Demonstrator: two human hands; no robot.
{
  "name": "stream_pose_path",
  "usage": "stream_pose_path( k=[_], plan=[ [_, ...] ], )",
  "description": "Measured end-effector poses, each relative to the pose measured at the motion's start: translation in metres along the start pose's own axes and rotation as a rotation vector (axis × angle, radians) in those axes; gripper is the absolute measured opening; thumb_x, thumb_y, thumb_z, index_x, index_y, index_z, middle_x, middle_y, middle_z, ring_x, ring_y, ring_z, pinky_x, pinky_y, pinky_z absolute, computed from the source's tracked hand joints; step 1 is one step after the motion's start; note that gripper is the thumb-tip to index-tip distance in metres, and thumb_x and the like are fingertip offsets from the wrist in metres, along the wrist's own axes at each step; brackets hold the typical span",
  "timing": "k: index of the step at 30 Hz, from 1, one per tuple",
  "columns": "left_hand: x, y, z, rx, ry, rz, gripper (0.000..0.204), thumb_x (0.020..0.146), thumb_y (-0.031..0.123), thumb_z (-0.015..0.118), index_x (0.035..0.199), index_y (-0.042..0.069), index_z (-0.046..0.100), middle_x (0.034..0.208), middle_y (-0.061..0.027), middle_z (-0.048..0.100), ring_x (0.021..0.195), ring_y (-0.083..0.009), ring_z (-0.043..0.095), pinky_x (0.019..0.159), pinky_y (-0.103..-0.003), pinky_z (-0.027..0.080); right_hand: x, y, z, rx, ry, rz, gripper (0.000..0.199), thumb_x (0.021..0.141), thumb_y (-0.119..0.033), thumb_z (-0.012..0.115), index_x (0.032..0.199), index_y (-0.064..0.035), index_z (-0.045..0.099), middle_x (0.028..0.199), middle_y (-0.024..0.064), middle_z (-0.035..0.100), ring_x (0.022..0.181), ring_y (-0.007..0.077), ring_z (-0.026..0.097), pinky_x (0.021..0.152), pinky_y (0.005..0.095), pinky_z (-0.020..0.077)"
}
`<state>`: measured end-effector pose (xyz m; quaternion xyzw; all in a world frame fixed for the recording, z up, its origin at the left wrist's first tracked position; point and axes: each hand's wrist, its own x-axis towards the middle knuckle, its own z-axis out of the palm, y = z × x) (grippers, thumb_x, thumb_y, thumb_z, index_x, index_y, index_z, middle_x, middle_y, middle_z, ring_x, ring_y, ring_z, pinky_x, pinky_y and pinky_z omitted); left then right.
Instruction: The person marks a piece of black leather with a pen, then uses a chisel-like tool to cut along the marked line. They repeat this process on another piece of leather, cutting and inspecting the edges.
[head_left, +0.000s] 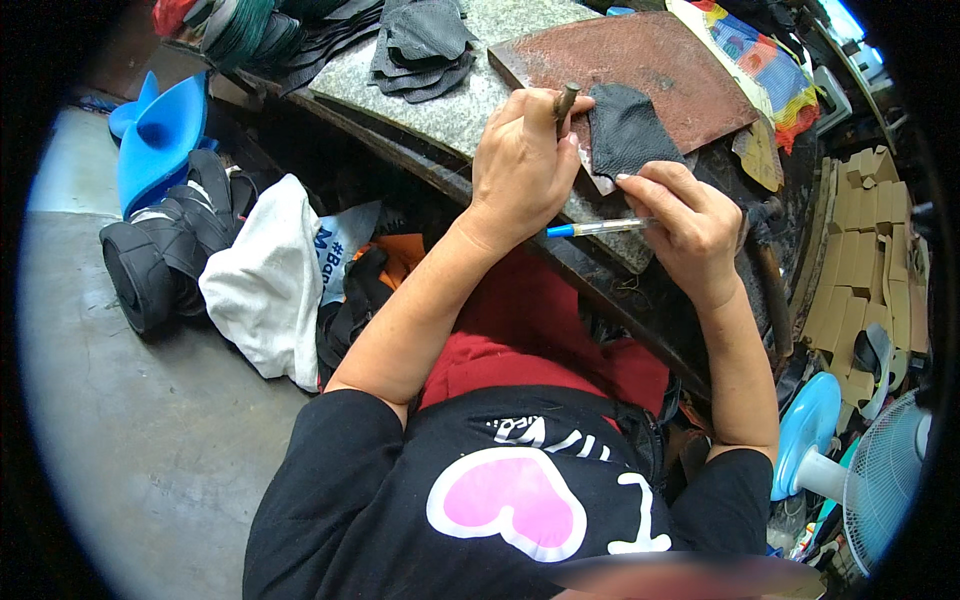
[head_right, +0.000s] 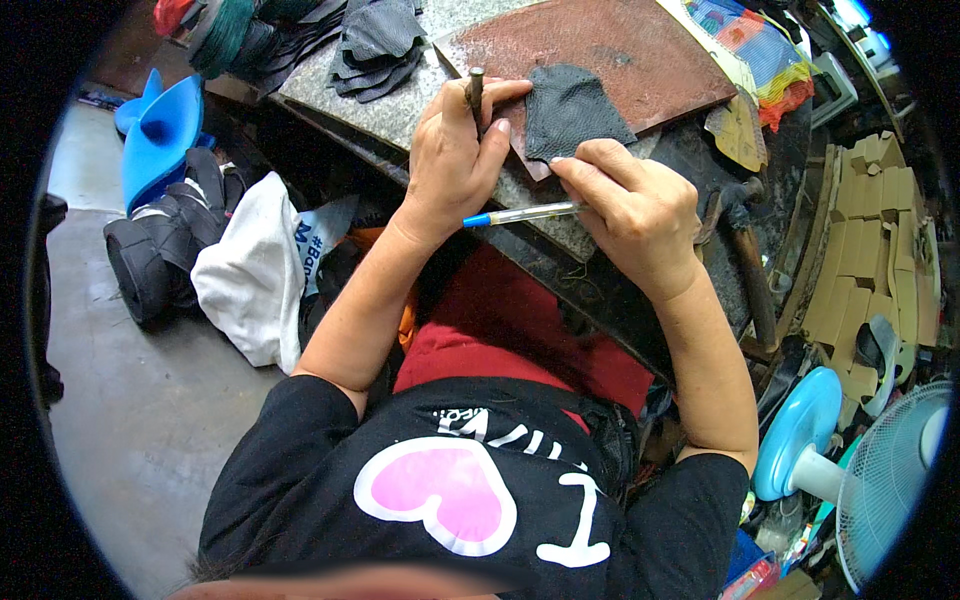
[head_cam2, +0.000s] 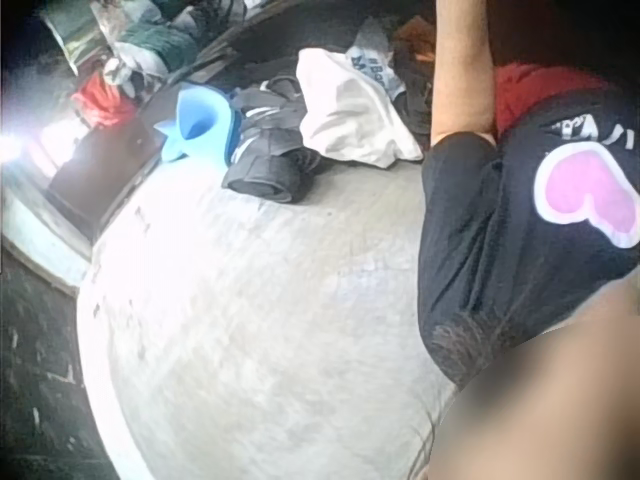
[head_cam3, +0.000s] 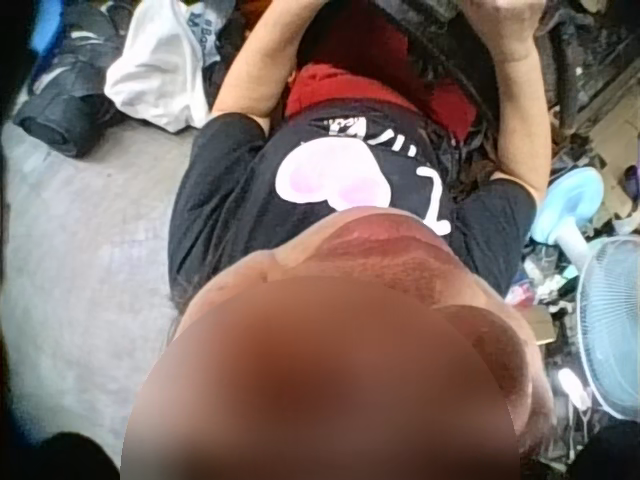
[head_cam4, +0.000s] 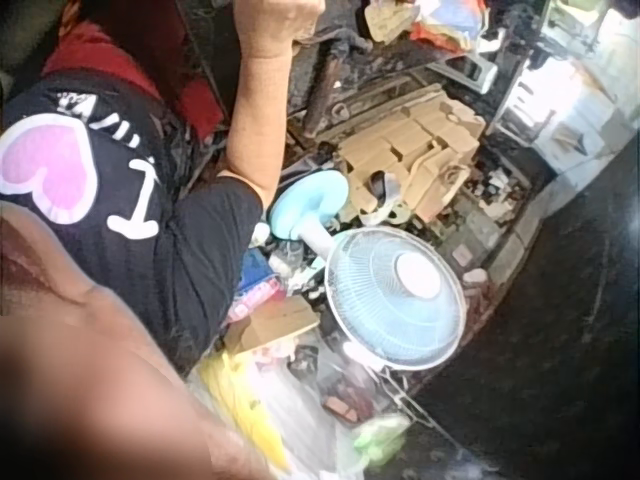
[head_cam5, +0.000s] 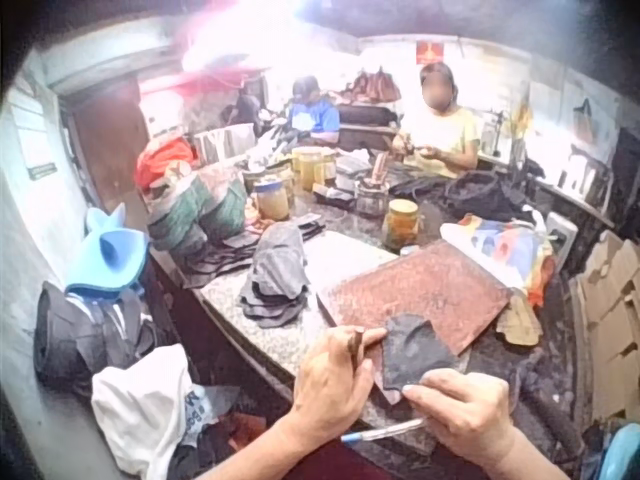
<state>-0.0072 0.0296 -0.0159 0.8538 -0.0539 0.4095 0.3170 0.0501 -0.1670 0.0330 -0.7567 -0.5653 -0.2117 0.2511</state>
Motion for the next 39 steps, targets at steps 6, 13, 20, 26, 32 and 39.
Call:
stream_pose_path(
  k=[6, 13, 20, 26, 32, 39],
  plan=[
    [0.000, 0.001, -0.001, -0.027, -0.003, -0.033, 0.032, 0.083, 0.002, 0.061, 0.113, 0.004, 0.052, 0.092, -0.0089, 0.062, 0.084, -0.0303, 0.060, 0.081, -0.041, 0.046, -0.001, 0.012, -0.001, 0.043, 0.140, 0.060, 0.024, 0.073, -0.007, 0.076, 0.096, -0.0104, 0.072, 0.089, 0.0059, 0.066, 0.069, 0.0233, 0.067, 0.059, 0.0324, 0.0533],
    [-0.001, 0.004, -0.002, -0.174, 0.024, -0.068, 0.034, 0.080, 0.005, 0.070, 0.110, 0.005, 0.052, 0.083, -0.0068, 0.056, 0.080, -0.0291, 0.057, 0.078, -0.041, 0.046, -0.011, 0.037, -0.008, 0.229, 0.157, 0.456, 0.020, 0.083, -0.003, 0.069, 0.103, -0.0045, 0.070, 0.089, 0.0059, 0.065, 0.080, 0.0165, 0.064, 0.071, 0.0277, 0.0499],
    [0.015, 0.005, -0.002, -0.026, 0.004, 0.183, 0.032, 0.082, 0.006, 0.070, 0.108, 0.003, 0.051, 0.095, -0.0087, 0.065, 0.095, -0.0323, 0.058, 0.084, -0.041, 0.046, -0.020, 0.066, -0.003, 0.579, 0.294, 0.753, 0.022, 0.098, -0.019, 0.062, 0.102, 0.0014, 0.070, 0.093, -0.0009, 0.066, 0.085, 0.0055, 0.057, 0.078, 0.0212, 0.0437],
    [0.023, 0.002, -0.002, -0.067, -0.136, 0.031, 0.035, 0.074, 0.013, 0.077, 0.103, 0.006, 0.058, 0.077, -0.0061, 0.056, 0.083, -0.0298, 0.056, 0.079, -0.040, 0.045, -0.023, 0.069, -0.002, 0.539, 0.080, 0.754, 0.024, 0.093, -0.021, 0.068, 0.093, 0.0026, 0.070, 0.072, -0.0044, 0.061, 0.065, 0.0035, 0.048, 0.059, 0.0232, 0.0398],
    [0.016, -0.006, -0.002, -0.321, -0.119, -0.021, 0.036, 0.072, 0.009, 0.072, 0.103, 0.005, 0.054, 0.092, -0.0082, 0.060, 0.086, -0.0289, 0.057, 0.083, -0.038, 0.046, -0.019, 0.061, 0.008, 0.754, 0.067, 0.806, 0.013, 0.086, -0.012, 0.075, 0.084, -0.0010, 0.068, 0.071, -0.0085, 0.056, 0.064, 0.0008, 0.045, 0.057, 0.0181, 0.0353],
    [0.014, -0.009, -0.004, -0.223, -0.117, 0.016, 0.033, 0.072, 0.010, 0.066, 0.102, 0.005, 0.052, 0.099, -0.0105, 0.064, 0.088, -0.0321, 0.058, 0.083, -0.040, 0.045, -0.019, 0.057, 0.005, 0.693, 0.121, 0.753, 0.012, 0.087, -0.011, 0.073, 0.085, -0.0013, 0.066, 0.072, -0.0091, 0.054, 0.066, 0.0011, 0.045, 0.058, 0.0185, 0.0358]
  ],
)
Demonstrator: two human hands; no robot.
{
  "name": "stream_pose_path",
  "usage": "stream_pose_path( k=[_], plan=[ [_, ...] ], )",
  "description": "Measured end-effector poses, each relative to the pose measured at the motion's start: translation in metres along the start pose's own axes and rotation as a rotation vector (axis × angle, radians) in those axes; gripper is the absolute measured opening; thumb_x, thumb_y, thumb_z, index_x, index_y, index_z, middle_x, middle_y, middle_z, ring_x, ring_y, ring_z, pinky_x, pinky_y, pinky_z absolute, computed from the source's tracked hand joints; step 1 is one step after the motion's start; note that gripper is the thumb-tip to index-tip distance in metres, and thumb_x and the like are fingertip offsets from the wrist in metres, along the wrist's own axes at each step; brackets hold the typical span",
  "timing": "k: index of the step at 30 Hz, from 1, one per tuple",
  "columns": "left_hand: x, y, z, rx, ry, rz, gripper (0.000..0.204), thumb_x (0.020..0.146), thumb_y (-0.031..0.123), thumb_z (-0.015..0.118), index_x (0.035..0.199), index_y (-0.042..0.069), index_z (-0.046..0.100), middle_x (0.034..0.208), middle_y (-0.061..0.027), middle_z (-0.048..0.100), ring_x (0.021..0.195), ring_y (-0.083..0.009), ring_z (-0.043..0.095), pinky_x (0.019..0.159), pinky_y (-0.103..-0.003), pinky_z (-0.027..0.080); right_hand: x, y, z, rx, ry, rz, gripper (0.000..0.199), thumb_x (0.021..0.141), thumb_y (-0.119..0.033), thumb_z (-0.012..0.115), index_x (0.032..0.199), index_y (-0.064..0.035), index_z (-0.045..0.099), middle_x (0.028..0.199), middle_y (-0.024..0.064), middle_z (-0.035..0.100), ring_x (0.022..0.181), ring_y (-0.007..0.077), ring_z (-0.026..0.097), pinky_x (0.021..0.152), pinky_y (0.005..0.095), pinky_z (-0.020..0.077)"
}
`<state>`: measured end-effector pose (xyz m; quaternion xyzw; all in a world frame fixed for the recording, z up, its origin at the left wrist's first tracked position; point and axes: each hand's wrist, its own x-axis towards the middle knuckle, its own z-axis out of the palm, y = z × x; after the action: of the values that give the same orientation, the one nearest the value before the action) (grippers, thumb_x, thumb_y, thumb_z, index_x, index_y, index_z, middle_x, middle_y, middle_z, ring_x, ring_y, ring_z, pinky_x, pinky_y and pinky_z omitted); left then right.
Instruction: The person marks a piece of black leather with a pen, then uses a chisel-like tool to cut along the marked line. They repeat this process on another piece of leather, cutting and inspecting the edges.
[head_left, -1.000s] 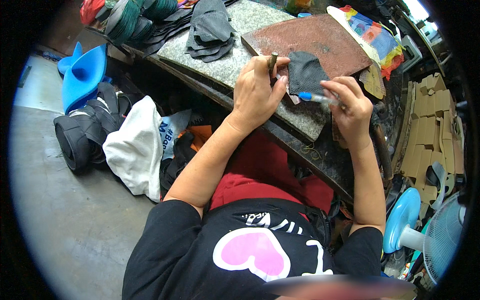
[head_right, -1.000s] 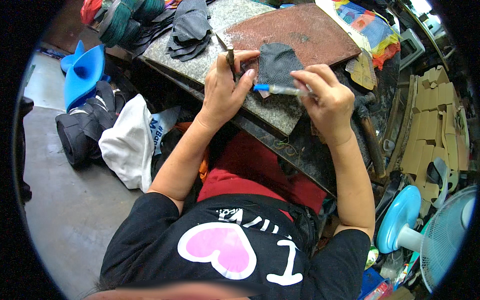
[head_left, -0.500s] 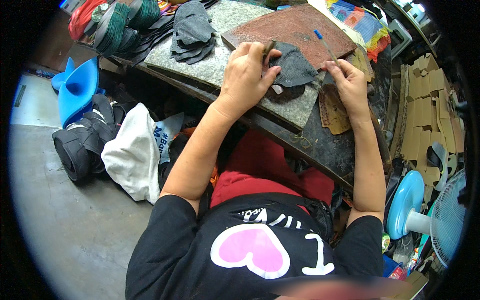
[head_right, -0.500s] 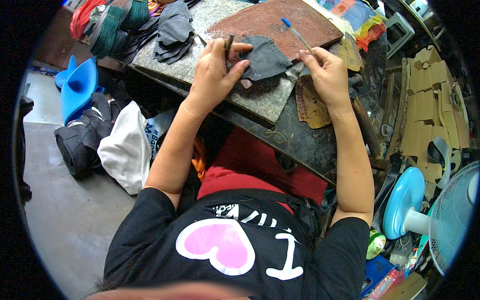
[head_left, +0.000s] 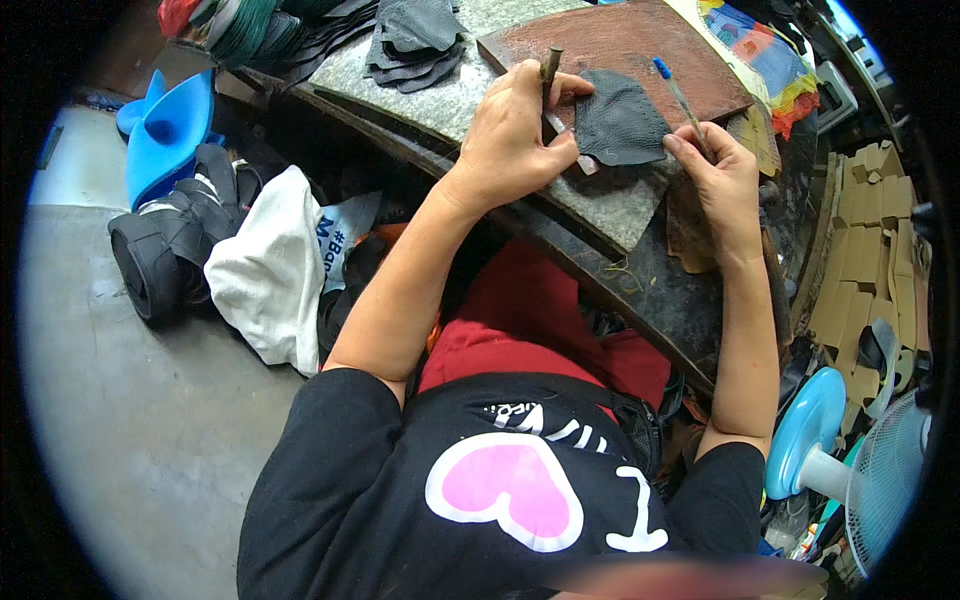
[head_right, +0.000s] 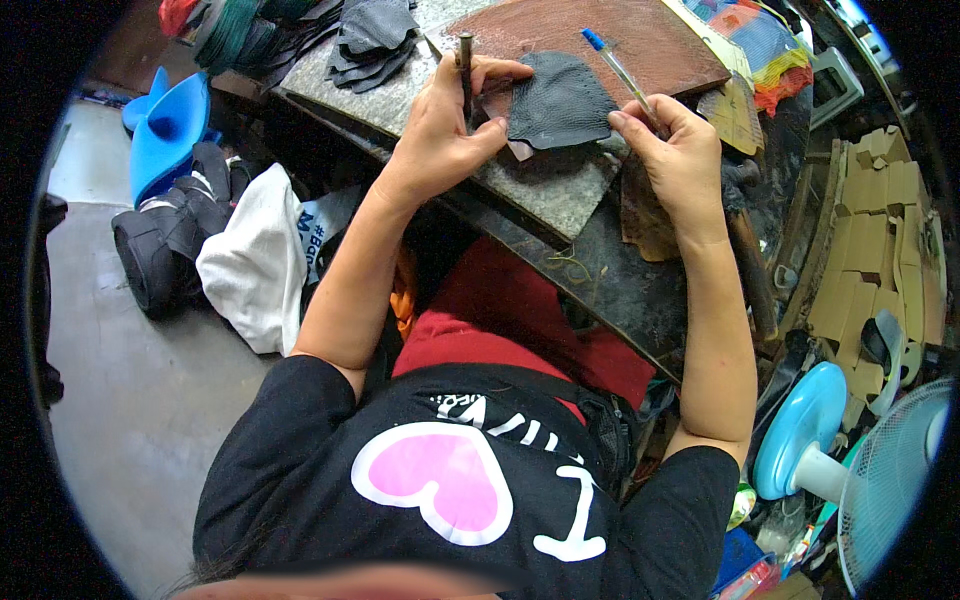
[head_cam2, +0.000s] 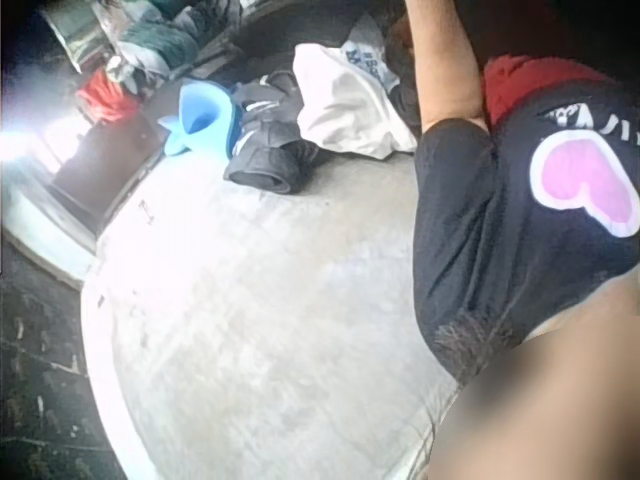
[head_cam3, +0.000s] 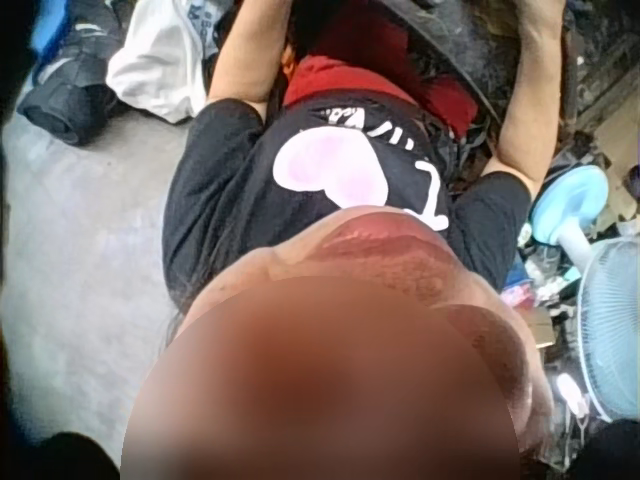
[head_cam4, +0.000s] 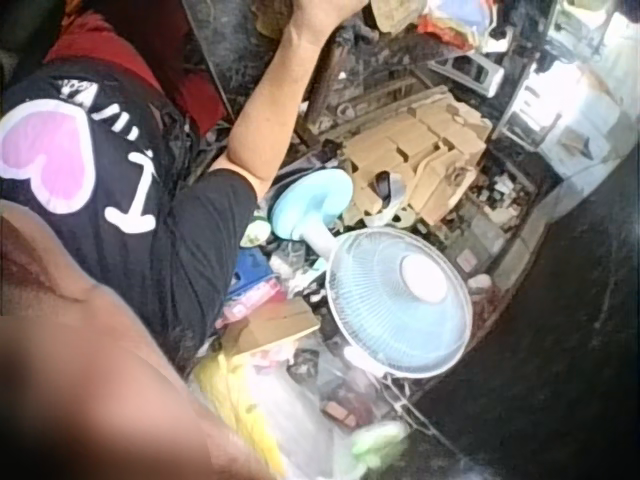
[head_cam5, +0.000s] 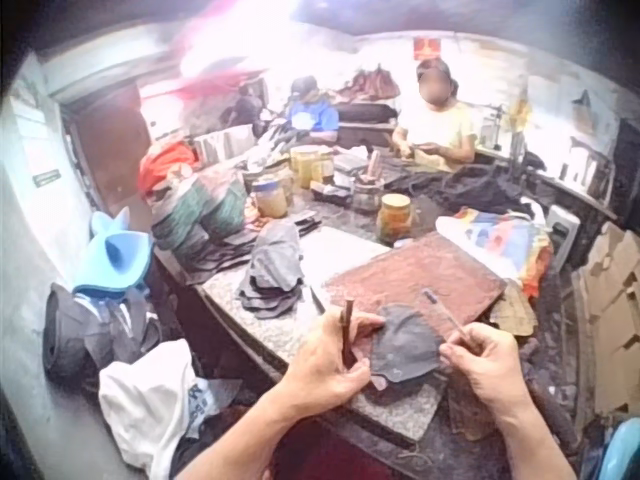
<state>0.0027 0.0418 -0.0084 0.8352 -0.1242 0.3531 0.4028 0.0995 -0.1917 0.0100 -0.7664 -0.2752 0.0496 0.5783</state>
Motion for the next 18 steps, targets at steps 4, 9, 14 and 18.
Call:
stream_pose_path(
  k=[4, 9, 14, 18],
  plan=[
    [-0.0002, -0.0020, 0.0018, -0.013, 0.021, -0.018, 0.028, 0.076, 0.008, 0.064, 0.101, 0.004, 0.053, 0.093, -0.0096, 0.062, 0.084, -0.0329, 0.059, 0.081, -0.041, 0.045, -0.0007, -0.0015, 0.0017, 0.019, 0.012, 0.015, 0.012, 0.087, -0.011, 0.073, 0.086, -0.0009, 0.067, 0.074, -0.0081, 0.056, 0.068, 0.0009, 0.045, 0.060, 0.0183, 0.0367],
    [-0.0018, -0.0028, 0.0044, -0.015, 0.018, -0.078, 0.026, 0.080, 0.007, 0.064, 0.102, 0.004, 0.051, 0.091, -0.0094, 0.062, 0.084, -0.0324, 0.059, 0.081, -0.042, 0.046, -0.0013, -0.0010, 0.0003, 0.012, 0.010, 0.006, 0.012, 0.087, -0.011, 0.073, 0.087, -0.0007, 0.067, 0.075, -0.0078, 0.056, 0.068, 0.0014, 0.046, 0.061, 0.0185, 0.0370],
    [-0.0019, 0.0002, 0.0047, 0.038, 0.069, -0.025, 0.026, 0.080, 0.004, 0.063, 0.099, 0.003, 0.044, 0.092, -0.0114, 0.064, 0.084, -0.0307, 0.062, 0.078, -0.041, 0.048, -0.0010, -0.0029, -0.0052, -0.051, -0.076, 0.078, 0.011, 0.091, -0.011, 0.070, 0.093, -0.0018, 0.066, 0.083, -0.0062, 0.058, 0.076, 0.0015, 0.049, 0.068, 0.0175, 0.0385],
    [-0.0031, 0.0003, 0.0039, -0.029, 0.124, -0.089, 0.023, 0.083, 0.001, 0.060, 0.097, 0.002, 0.042, 0.098, -0.0137, 0.068, 0.087, -0.0287, 0.066, 0.080, -0.038, 0.051, -0.0032, -0.0047, -0.0030, -0.036, -0.066, 0.081, 0.013, 0.091, -0.013, 0.070, 0.091, -0.0010, 0.066, 0.080, -0.0071, 0.057, 0.074, 0.0008, 0.047, 0.066, 0.0178, 0.0375]
  ],
)
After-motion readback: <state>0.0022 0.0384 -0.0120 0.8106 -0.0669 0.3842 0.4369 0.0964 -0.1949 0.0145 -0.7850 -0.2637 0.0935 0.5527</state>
